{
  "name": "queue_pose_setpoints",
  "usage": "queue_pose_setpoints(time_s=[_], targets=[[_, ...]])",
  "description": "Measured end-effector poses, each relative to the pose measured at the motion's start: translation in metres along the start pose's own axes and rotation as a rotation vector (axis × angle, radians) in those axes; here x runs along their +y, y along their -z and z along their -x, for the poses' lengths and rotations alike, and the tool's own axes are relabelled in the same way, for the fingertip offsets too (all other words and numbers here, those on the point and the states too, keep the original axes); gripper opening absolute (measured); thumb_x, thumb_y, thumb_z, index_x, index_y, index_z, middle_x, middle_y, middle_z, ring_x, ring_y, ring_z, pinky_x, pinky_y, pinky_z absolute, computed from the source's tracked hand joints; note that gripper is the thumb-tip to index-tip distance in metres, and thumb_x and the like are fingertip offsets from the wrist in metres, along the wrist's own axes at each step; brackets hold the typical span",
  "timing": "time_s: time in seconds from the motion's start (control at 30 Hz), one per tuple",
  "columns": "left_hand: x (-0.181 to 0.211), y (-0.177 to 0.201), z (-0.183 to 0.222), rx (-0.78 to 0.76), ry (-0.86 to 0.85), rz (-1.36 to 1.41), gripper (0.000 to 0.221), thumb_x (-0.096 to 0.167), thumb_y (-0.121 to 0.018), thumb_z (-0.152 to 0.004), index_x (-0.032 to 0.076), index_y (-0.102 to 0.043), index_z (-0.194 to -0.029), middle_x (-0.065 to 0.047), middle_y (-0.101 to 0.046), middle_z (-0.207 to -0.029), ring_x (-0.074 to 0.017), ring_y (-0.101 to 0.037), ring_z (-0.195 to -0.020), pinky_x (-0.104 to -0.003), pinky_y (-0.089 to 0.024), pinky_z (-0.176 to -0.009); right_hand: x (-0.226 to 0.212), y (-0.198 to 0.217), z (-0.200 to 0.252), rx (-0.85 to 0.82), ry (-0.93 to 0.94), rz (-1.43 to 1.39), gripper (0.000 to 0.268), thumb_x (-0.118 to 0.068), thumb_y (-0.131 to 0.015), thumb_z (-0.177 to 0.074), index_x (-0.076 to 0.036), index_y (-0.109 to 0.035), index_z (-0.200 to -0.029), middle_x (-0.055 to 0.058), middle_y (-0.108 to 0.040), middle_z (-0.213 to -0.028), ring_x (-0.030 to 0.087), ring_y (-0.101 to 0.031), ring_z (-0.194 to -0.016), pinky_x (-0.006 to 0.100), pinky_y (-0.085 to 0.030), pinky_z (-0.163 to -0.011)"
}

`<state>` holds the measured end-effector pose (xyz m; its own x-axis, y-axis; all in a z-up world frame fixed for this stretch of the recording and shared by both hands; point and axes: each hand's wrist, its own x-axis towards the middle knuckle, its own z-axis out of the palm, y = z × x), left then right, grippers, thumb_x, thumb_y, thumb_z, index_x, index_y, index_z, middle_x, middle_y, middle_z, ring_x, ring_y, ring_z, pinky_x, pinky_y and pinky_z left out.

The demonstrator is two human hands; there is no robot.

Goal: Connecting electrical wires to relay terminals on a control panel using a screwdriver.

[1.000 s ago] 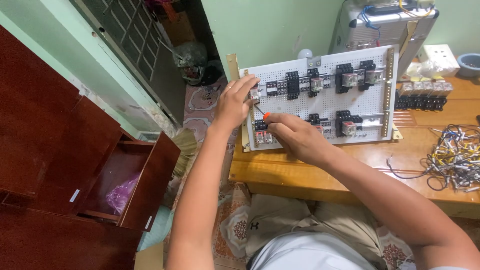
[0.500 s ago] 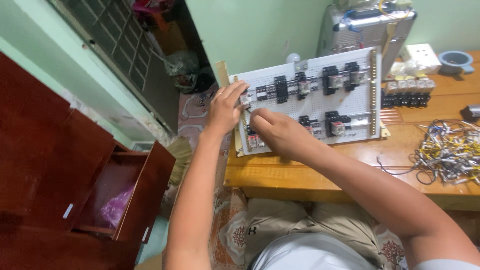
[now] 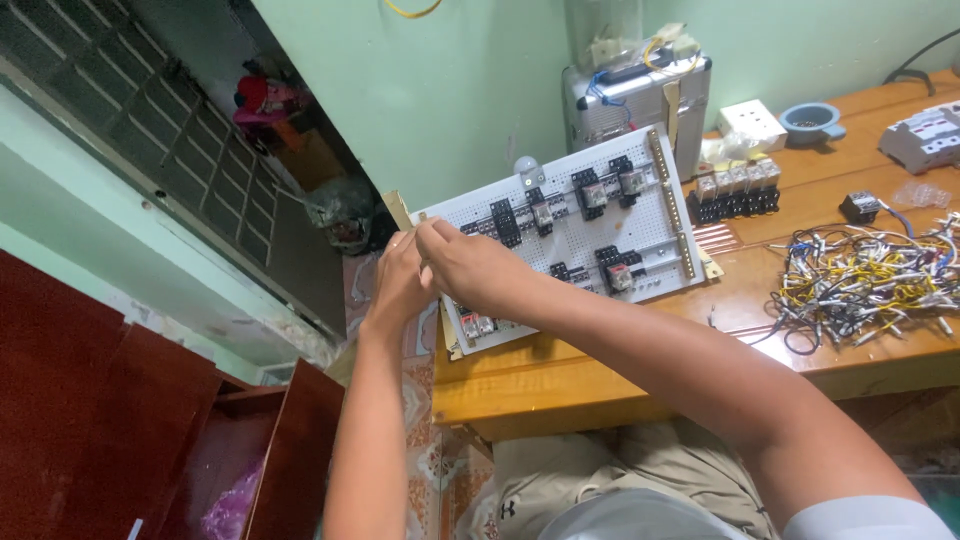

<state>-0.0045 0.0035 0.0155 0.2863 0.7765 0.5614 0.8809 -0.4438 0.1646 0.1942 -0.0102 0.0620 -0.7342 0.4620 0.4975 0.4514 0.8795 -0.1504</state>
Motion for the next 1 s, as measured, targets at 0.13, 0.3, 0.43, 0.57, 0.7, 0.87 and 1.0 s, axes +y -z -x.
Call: queue_pose_setpoints(time_s=[0.13, 0.3, 0.43, 0.57, 0.7, 0.87, 1.0], targets=[[-0.025, -0.014, -0.004, -0.023, 0.005, -0.062, 0.034, -0.002, -0.055, -0.083, 0.011, -0.069, -0.111, -0.004, -0.071, -0.105, -0.0264, -0.063, -0.113, -0.039, -0.046, -0.106, 0.01, -0.01, -0.012, -0.004, -0.034, -0.087, 0.025, -0.007, -0.044, -0.098, 0.006, -0.044, -0.119, 0.027, -0.058, -0.108, 0.048, -0.069, -0.06, 0.049, -0.056, -0.044], [-0.019, -0.005, -0.011, -0.038, 0.011, -0.105, 0.023, 0.003, -0.059, -0.085, 0.013, -0.069, -0.103, -0.004, -0.07, -0.099, -0.0264, -0.065, -0.107, -0.039, -0.048, -0.103, 0.023, 0.005, -0.03, 0.025, -0.067, -0.235, 0.02, -0.009, -0.044, -0.097, 0.004, -0.051, -0.111, 0.024, -0.062, -0.094, 0.044, -0.071, -0.063, 0.049, -0.058, -0.048], [-0.012, 0.009, -0.013, -0.097, 0.156, 0.012, 0.031, 0.007, -0.059, -0.083, 0.009, -0.066, -0.113, -0.013, -0.068, -0.114, -0.0373, -0.061, -0.113, -0.052, -0.05, -0.101, 0.013, 0.032, -0.02, 0.09, -0.023, -0.433, 0.019, -0.007, -0.053, -0.095, 0.001, -0.05, -0.112, 0.026, -0.066, -0.091, 0.047, -0.072, -0.072, 0.053, -0.058, -0.055], [0.031, 0.032, -0.014, -0.044, 0.187, 0.117, 0.044, 0.006, -0.059, -0.076, 0.011, -0.065, -0.12, -0.012, -0.065, -0.129, -0.0413, -0.06, -0.118, -0.059, -0.049, -0.102, 0.007, 0.026, 0.005, 0.144, 0.03, -0.52, 0.017, -0.007, -0.058, -0.096, 0.0, -0.054, -0.111, 0.022, -0.066, -0.084, 0.038, -0.07, -0.063, 0.047, -0.056, -0.052], [0.009, 0.012, -0.015, 0.174, 0.063, 0.127, 0.039, -0.004, -0.067, -0.081, 0.011, -0.067, -0.117, -0.008, -0.067, -0.134, -0.034, -0.063, -0.12, -0.048, -0.054, -0.097, -0.002, 0.03, 0.033, 0.275, 0.121, -0.498, 0.015, -0.01, -0.061, -0.098, -0.003, -0.059, -0.111, 0.014, -0.064, -0.078, 0.026, -0.064, -0.059, 0.041, -0.053, -0.051], [0.053, 0.038, -0.016, 0.376, 0.013, 0.13, 0.029, 0.011, -0.076, -0.093, 0.012, -0.064, -0.119, -0.003, -0.065, -0.139, -0.0269, -0.061, -0.125, -0.037, -0.057, -0.091, 0.002, 0.032, 0.068, 0.525, 0.216, -0.371, 0.024, -0.017, -0.065, -0.096, -0.012, -0.063, -0.12, 0.005, -0.058, -0.074, 0.027, -0.058, -0.066, 0.037, -0.052, -0.062], [0.122, 0.045, 0.004, 0.173, 0.027, 0.453, 0.026, 0.007, -0.078, -0.081, 0.015, -0.066, -0.103, -0.009, -0.065, -0.138, -0.0325, -0.058, -0.133, -0.052, -0.053, -0.105, 0.006, 0.032, 0.118, 0.436, 0.078, -0.395, 0.034, -0.011, -0.053, -0.096, -0.011, -0.058, -0.13, 0.004, -0.057, -0.078, 0.019, -0.058, -0.058, 0.032, -0.053, -0.05]])
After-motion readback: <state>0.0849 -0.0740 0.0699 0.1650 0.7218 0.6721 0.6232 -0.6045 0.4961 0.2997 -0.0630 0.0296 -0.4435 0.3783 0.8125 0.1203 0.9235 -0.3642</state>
